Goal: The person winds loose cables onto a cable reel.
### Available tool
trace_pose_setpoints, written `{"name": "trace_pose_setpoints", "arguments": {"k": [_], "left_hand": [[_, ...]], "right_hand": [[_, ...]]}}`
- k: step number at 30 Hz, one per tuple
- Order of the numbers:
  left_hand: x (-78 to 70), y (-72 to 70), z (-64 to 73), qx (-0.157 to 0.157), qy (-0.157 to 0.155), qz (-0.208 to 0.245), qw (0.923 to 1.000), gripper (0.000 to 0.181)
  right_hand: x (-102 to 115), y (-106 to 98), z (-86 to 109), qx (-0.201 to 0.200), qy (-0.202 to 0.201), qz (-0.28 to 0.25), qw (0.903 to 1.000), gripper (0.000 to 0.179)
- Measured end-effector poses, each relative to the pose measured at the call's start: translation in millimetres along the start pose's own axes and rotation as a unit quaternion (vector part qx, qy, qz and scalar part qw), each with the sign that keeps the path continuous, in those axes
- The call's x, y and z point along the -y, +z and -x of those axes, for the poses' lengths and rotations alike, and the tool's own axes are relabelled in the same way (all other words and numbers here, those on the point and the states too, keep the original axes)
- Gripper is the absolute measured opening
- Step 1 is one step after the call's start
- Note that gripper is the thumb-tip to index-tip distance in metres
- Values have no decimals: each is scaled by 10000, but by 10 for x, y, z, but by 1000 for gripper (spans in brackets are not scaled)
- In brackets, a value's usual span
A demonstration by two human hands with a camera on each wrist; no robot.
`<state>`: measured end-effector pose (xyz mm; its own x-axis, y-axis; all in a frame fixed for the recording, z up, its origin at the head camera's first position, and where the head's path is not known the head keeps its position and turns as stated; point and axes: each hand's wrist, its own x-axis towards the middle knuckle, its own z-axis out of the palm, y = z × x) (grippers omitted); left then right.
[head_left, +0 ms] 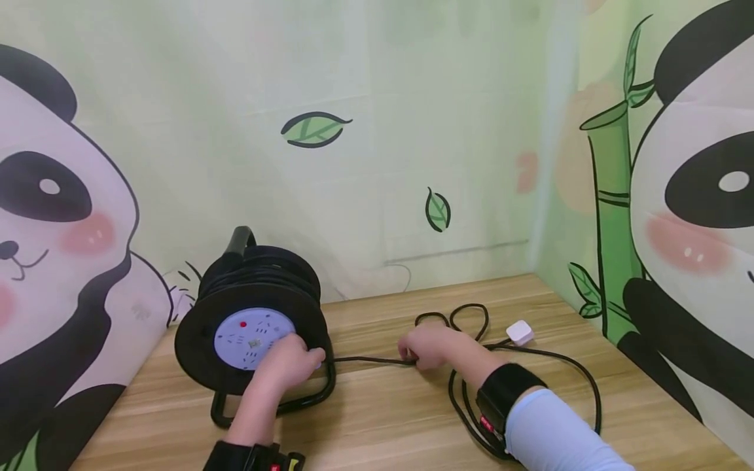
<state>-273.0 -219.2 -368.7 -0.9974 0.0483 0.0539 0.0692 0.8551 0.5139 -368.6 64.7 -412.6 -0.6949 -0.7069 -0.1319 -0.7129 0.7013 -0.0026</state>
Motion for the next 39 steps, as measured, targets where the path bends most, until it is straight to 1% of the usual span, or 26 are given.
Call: {"name": "trace_pose_setpoints", "arguments": {"k": [2, 4, 5, 7, 9, 10, 12, 14, 15, 18, 20, 22, 24, 25, 28, 31, 34, 37, 39], "left_hand": [[2, 1, -2, 4, 4, -12, 10000, 28], [7, 2, -2, 11, 4, -11, 10000, 28], [9, 2, -1, 15, 4, -2, 10000, 28], [15, 2, -2, 0, 11, 3, 10000, 29], [14, -5, 0, -26, 8, 21, 10000, 31], [12, -10, -1, -44, -1, 32, 10000, 32], [8, -16, -9, -65, -37, 50, 10000, 34], [-3, -25, -17, -59, -61, 70, 9999, 35], [-8, -27, -25, -50, -75, 75, 9999, 35], [-21, -29, -39, -29, -71, 61, 10000, 32], [-30, -27, -43, -22, -56, 59, 10000, 32], [-32, -21, -43, -33, -51, 74, 10000, 32], [-35, -15, -42, -48, -40, 104, 9999, 34], [-34, -13, -42, -48, -35, 115, 9999, 34], [-34, -11, -49, -53, -64, 128, 9999, 36], [-29, -17, -50, -38, -68, 106, 9999, 34], [-25, -21, -43, -37, -86, 121, 9999, 33], [-19, -23, -32, -21, -111, 150, 9998, 33], [-14, -18, -32, -26, -88, 155, 9998, 33]], "right_hand": [[12, -4, -5, -74, -133, 503, 9986, 16], [13, -61, -3, -100, -152, 645, 9978, 20], [5, -108, 2, -138, -144, 596, 9980, 24], [-27, -241, 21, -239, -72, 255, 9994, 26], [-69, -416, 46, -422, -7, -227, 9989, 24], [-94, -501, 59, -540, -39, -409, 9977, 23], [-139, -664, 82, -773, -108, -533, 9955, 19], [-170, -806, 106, -1032, -180, -463, 9934, 16], [-186, -862, 117, -1160, -166, -338, 9925, 15], [-206, -1012, 173, -1465, -34, 279, 9888, 14], [-228, -1081, 212, -1638, 181, 815, 9829, 15], [-253, -1132, 252, -1718, 481, 1401, 9739, 17], [-294, -1159, 278, -1852, 752, 1979, 9596, 17], [-320, -1165, 294, -1901, 926, 2280, 9504, 14], [-420, -1196, 353, -2003, 1342, 2889, 9265, 9], [-516, -1239, 435, -2165, 1707, 3035, 9121, 8], [-600, -1266, 504, -2386, 2008, 2904, 9047, 21], [-665, -1274, 555, -2463, 2306, 2512, 9072, 33], [-698, -1275, 583, -2398, 2653, 2195, 9077, 41]]}}
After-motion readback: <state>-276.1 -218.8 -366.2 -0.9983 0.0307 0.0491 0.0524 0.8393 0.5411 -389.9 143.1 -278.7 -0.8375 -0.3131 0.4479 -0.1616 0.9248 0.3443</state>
